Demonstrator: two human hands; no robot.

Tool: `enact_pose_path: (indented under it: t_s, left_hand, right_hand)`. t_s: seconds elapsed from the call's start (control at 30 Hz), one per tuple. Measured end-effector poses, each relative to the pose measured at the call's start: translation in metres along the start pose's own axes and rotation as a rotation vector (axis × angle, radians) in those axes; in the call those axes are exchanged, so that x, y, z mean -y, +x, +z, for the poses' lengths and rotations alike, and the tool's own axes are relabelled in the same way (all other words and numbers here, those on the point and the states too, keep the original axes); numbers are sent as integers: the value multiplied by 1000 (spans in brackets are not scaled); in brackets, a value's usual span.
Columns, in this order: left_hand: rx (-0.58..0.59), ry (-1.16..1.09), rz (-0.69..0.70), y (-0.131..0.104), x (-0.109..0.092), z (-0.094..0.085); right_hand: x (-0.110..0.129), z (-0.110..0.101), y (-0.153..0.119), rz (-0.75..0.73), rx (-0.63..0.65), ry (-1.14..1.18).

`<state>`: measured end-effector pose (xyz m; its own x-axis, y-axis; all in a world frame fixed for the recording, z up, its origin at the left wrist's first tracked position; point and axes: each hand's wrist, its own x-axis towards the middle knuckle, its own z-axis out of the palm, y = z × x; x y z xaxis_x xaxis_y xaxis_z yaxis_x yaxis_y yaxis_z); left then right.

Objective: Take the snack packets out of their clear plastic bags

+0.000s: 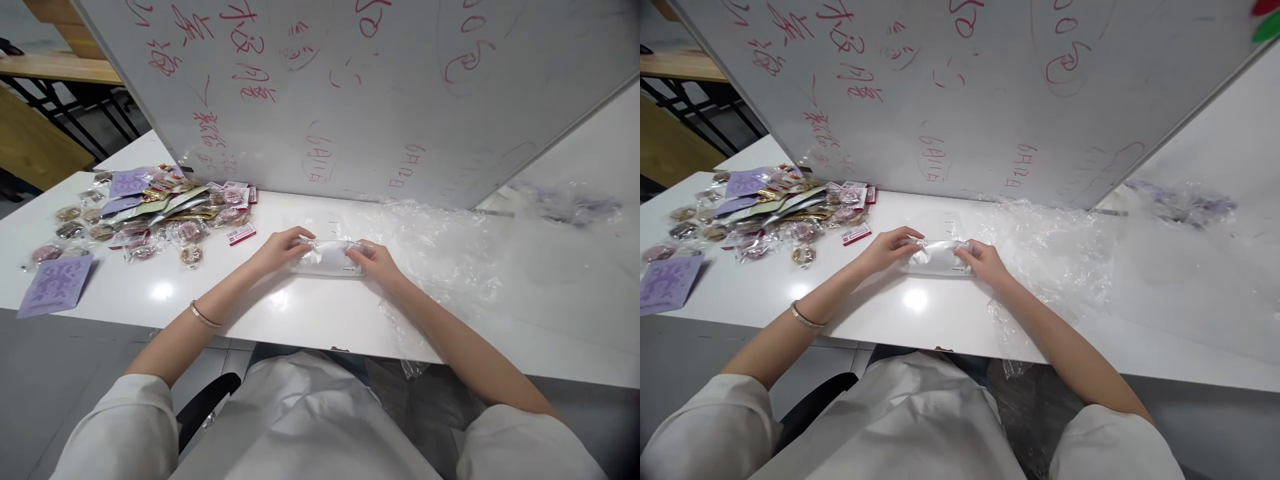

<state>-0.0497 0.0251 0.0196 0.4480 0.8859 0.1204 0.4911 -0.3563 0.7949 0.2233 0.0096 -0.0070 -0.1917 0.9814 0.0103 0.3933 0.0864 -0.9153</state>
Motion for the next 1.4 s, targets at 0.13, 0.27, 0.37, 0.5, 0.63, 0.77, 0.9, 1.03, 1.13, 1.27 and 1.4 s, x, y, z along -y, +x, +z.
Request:
enact_pose_path:
  t_s: [0.13, 0.27, 0.37, 0.5, 0.63, 0.77, 0.9, 1.03, 1.13, 1.27, 1.4]
  left_hand:
    - [23, 165, -51, -3, 1, 7]
    - [70, 497, 227, -18, -8, 16]
    - [247, 596, 323, -27, -15, 24]
    - [276, 714, 297, -29, -20, 29]
    - [317, 725, 269, -25, -22, 18]
    - [306, 575, 174, -20, -20, 0]
    - [66, 561, 120, -13, -13, -2]
    - [42, 731, 293, -15, -8, 12]
    - [226, 744, 280, -21, -9, 20]
    - [263, 745, 188, -23, -11, 20]
    - [292, 629, 171, -20, -11, 11]
  right_hand:
    - [1, 7, 2, 132, 39, 38]
    - [1, 12, 2, 141, 17, -170]
    - [3, 13, 1, 87, 26, -319]
    - [6, 9, -5, -179, -25, -499]
    - [2, 3, -13, -616, 311, -524]
    - [0, 6, -14, -483, 314, -383]
    - [4, 12, -11, -92, 114, -287]
    - [6, 15, -11, 46, -37, -457]
    - [4, 8, -13, -182, -107, -571]
    - [-3, -7, -13, -569, 329, -566]
    - [-2, -11, -14, -629, 276, -529]
